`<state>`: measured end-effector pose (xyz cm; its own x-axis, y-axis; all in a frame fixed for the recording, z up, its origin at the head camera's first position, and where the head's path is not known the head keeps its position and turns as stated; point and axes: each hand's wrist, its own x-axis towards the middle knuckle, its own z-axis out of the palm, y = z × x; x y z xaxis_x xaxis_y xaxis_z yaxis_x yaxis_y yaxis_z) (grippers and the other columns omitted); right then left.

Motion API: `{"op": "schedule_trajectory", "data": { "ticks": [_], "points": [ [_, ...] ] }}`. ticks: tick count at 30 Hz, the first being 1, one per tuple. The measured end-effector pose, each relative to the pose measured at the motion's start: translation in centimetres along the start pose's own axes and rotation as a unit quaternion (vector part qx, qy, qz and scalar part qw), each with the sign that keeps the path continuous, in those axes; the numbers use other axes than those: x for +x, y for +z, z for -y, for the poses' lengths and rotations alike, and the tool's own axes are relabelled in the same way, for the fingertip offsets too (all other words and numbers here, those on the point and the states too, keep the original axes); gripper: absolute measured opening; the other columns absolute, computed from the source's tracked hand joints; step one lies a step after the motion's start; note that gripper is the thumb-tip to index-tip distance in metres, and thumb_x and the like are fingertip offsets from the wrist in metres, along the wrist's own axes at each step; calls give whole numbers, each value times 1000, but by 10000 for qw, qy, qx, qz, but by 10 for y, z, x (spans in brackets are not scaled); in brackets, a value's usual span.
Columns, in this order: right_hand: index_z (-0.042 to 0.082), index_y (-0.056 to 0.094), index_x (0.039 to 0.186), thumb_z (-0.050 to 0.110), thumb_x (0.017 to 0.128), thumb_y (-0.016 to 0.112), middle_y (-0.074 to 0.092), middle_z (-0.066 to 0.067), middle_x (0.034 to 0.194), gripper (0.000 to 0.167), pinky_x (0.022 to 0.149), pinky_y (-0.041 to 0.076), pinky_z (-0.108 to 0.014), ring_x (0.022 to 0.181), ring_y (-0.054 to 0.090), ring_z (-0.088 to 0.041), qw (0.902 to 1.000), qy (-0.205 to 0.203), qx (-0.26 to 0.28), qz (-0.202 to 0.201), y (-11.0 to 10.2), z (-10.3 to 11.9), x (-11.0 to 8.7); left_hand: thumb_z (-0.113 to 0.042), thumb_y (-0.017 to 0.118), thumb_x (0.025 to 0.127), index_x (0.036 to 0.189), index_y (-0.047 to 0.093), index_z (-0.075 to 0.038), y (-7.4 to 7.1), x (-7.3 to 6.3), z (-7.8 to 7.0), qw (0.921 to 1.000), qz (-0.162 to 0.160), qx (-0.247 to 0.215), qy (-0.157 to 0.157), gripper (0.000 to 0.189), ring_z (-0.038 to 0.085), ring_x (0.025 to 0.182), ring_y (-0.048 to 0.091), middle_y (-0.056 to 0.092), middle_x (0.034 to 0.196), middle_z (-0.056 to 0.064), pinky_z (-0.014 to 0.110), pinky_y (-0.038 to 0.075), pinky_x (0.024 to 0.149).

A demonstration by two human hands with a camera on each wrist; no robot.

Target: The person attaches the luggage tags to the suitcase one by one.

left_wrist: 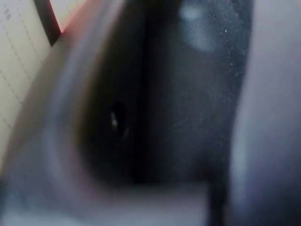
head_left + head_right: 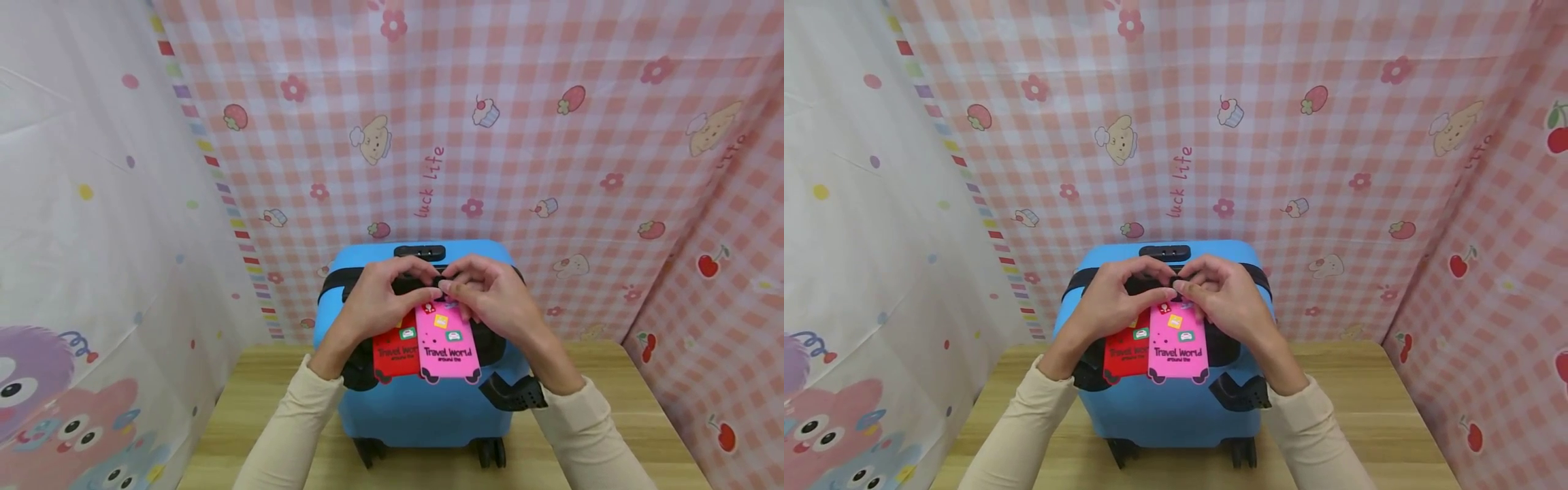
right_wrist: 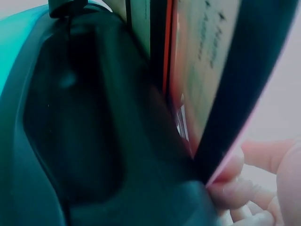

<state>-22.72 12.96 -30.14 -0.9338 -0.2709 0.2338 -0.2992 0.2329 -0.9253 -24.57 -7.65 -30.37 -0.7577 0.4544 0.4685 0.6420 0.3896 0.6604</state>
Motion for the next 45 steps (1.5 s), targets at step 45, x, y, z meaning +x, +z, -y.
{"op": "schedule_trajectory", "data": {
  "ticks": [45],
  "points": [
    [1,64,106,9,96,65,64,-15,78,13,51,47,-26,55,56,-18,9996,-215,-13,203,-3,-3,-2,-18,73,91,104,68,-16,0,0,-1,9998,72,53,161,14,7,94,60,68,95,-6,33,50,91]
  ]
}}
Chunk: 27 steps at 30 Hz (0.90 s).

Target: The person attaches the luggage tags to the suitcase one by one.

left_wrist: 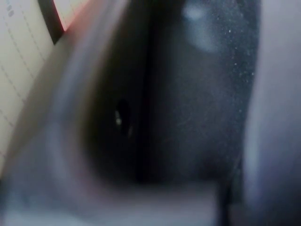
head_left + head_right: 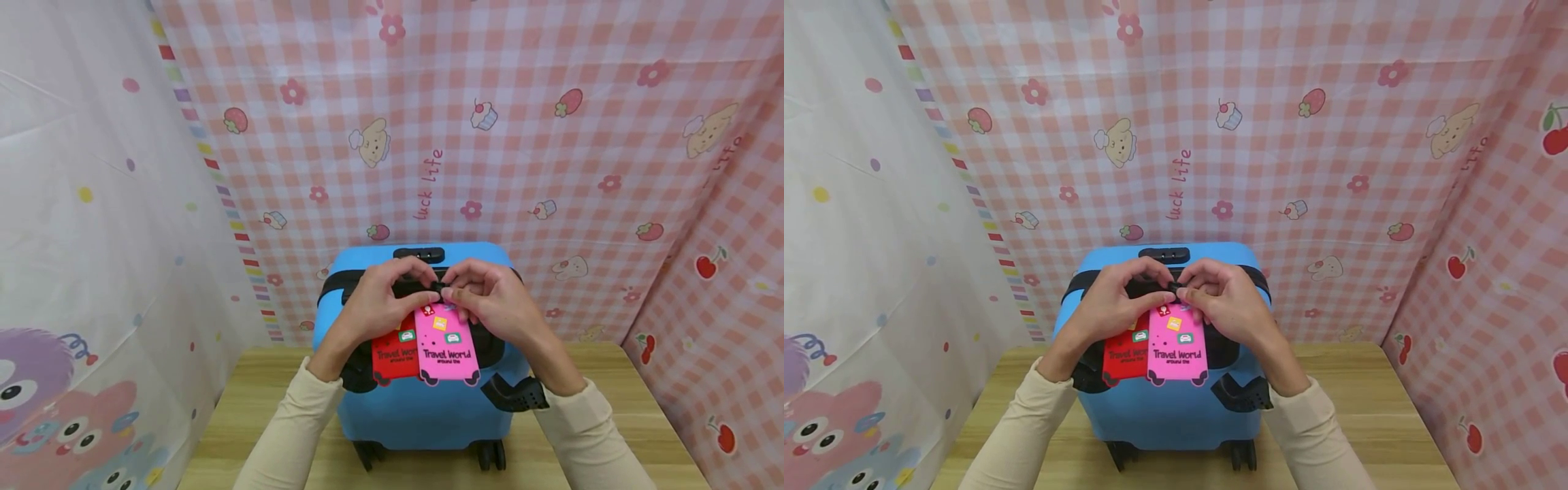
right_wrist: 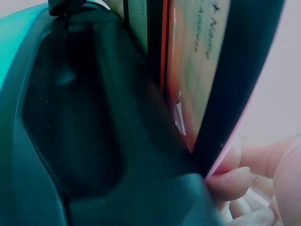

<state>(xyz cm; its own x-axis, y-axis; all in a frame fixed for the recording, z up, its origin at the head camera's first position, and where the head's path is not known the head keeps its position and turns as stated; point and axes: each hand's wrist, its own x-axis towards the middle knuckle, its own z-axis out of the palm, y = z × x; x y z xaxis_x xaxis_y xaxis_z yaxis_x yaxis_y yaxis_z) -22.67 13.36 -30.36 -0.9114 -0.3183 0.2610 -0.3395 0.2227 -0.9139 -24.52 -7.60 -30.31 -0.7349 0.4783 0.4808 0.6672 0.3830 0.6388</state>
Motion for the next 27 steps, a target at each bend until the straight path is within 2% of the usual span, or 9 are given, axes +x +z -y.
{"op": "schedule_trajectory", "data": {
  "ticks": [9,19,27],
  "points": [
    [0,61,109,8,95,64,68,-12,82,16,53,48,-26,58,57,-18,9993,337,-144,-49,1,2,0,-18,72,91,104,68,-17,0,0,0,9999,-35,-40,-96,13,8,93,60,68,93,-6,35,49,90],
    [0,60,110,8,97,62,66,-13,81,15,52,48,-26,57,57,-19,9995,293,-147,-39,1,3,1,-19,72,92,102,68,-18,-1,1,0,9999,-51,47,-94,12,8,91,59,68,92,-7,33,50,83],
    [1,60,108,8,97,62,64,-12,78,14,52,47,-26,56,55,-18,9996,270,-116,-43,2,1,0,-21,72,92,102,68,-19,0,0,-1,9998,-23,62,-188,10,8,93,58,67,94,-8,34,50,85]
  ]
}}
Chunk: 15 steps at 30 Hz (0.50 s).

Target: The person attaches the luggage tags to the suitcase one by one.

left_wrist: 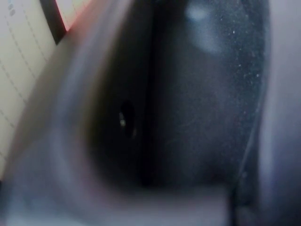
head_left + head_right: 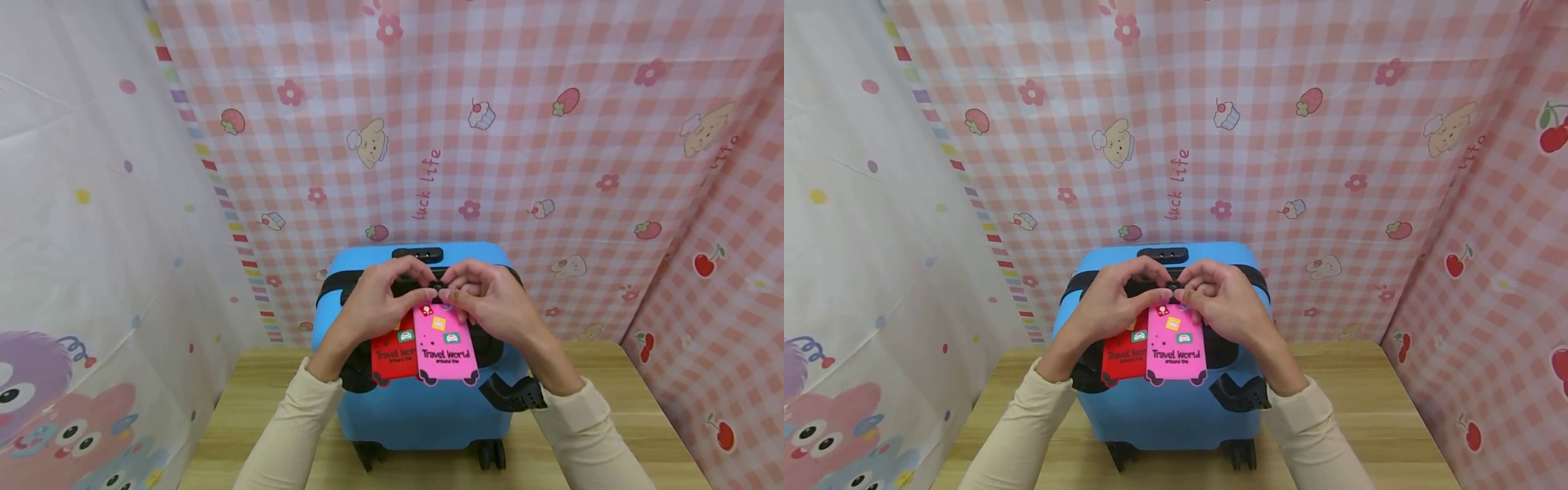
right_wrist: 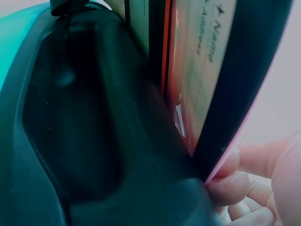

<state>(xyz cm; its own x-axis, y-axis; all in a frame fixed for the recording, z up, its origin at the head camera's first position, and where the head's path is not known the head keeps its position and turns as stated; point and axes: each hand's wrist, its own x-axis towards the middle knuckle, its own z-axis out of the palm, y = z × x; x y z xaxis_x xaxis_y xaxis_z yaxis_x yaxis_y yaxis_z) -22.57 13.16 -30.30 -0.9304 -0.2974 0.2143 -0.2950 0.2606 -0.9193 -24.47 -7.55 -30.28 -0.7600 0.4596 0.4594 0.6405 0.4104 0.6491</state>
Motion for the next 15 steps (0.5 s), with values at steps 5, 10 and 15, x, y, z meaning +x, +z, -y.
{"op": "schedule_trajectory", "data": {
  "ticks": [5,10,15],
  "points": [
    [1,60,108,8,97,62,64,-12,76,13,52,47,-26,56,54,-18,10000,-58,-19,-2,0,0,0,-20,71,92,101,68,-18,0,0,0,10000,-22,6,41,9,8,92,58,67,93,-8,33,50,83],
    [1,60,107,8,97,62,62,-12,74,12,51,46,-26,55,54,-18,9999,-119,-23,-7,0,0,-1,-19,71,92,98,66,-18,1,0,0,9999,-60,-2,89,8,8,89,58,67,91,-7,33,50,81],
    [1,61,107,8,97,62,63,-12,74,12,50,46,-26,55,54,-17,9999,-133,-32,-34,0,1,-1,-20,71,92,98,66,-19,1,0,0,9999,-83,-62,65,8,8,88,58,66,90,-8,33,50,82]
  ]
}}
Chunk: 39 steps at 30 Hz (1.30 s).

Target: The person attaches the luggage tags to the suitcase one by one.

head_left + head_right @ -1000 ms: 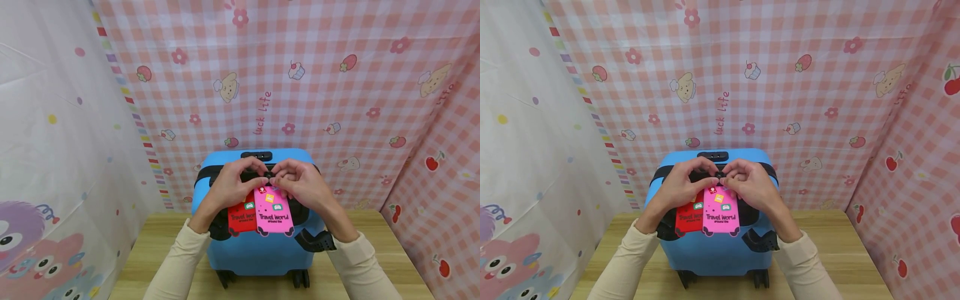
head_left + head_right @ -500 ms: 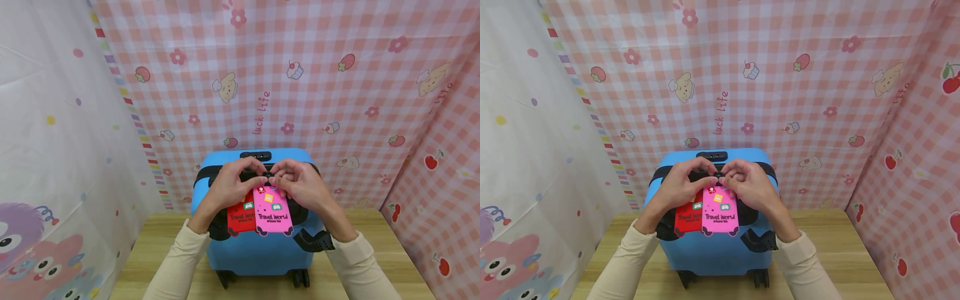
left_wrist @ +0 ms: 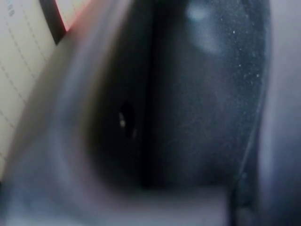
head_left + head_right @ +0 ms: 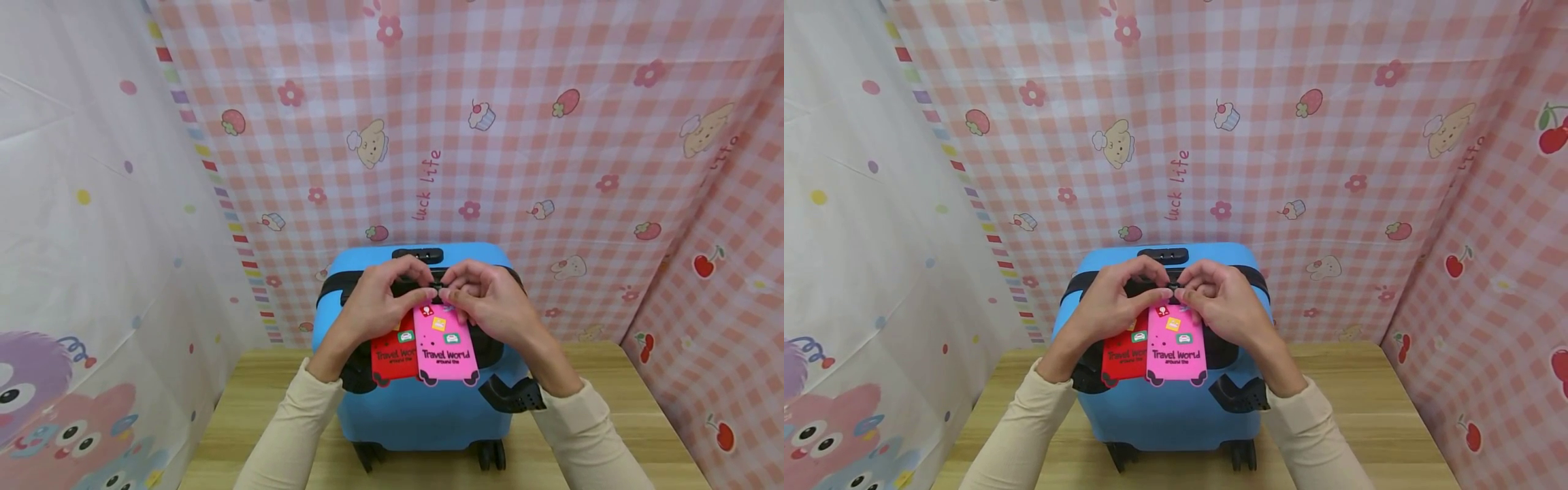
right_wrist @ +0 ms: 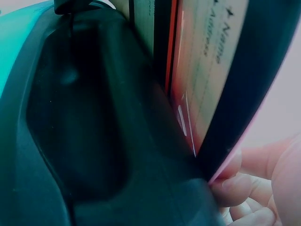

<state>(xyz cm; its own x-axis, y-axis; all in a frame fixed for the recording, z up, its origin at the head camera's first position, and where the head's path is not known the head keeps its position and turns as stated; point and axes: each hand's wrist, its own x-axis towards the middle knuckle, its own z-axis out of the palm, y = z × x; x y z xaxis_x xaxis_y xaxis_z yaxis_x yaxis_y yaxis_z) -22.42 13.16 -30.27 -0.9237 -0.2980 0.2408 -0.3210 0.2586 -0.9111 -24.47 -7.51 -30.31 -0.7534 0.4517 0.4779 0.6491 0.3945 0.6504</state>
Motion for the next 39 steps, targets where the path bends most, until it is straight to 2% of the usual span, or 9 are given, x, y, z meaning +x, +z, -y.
{"op": "schedule_trajectory", "data": {
  "ticks": [17,22,28,32,39],
  "points": [
    [1,60,108,10,97,62,63,-12,78,14,50,46,-26,55,55,-17,10000,44,-36,-30,3,3,-2,-21,73,91,99,68,-18,-1,-3,-1,9998,-116,-110,-81,9,9,87,60,68,90,-7,33,51,81],
    [1,61,108,10,97,63,63,-12,80,15,50,47,-26,54,55,-17,9999,-36,-59,-137,4,3,-2,-21,74,91,100,70,-16,-1,-3,-1,9996,-235,24,121,11,9,91,60,69,92,-5,33,52,85],
    [1,62,108,12,97,64,64,-12,83,16,48,47,-26,54,54,-15,9992,-175,-164,-307,7,2,-2,-19,74,89,104,73,-11,-2,-5,-2,9971,-462,400,460,17,15,98,61,72,98,1,35,53,89],
    [1,63,108,11,96,64,64,-12,83,15,51,50,-27,55,56,-15,9985,-268,-222,-425,8,1,-3,-22,73,90,113,72,-12,-2,-7,-2,9955,-514,613,503,25,16,102,62,73,101,2,36,52,92],
    [1,65,113,10,95,66,67,-13,85,20,57,55,-27,59,60,-16,9946,-667,-224,-766,7,0,-5,-22,71,91,124,69,-11,-8,-14,-2,9949,-640,602,492,34,17,108,62,72,112,5,37,51,95]
  ]
}}
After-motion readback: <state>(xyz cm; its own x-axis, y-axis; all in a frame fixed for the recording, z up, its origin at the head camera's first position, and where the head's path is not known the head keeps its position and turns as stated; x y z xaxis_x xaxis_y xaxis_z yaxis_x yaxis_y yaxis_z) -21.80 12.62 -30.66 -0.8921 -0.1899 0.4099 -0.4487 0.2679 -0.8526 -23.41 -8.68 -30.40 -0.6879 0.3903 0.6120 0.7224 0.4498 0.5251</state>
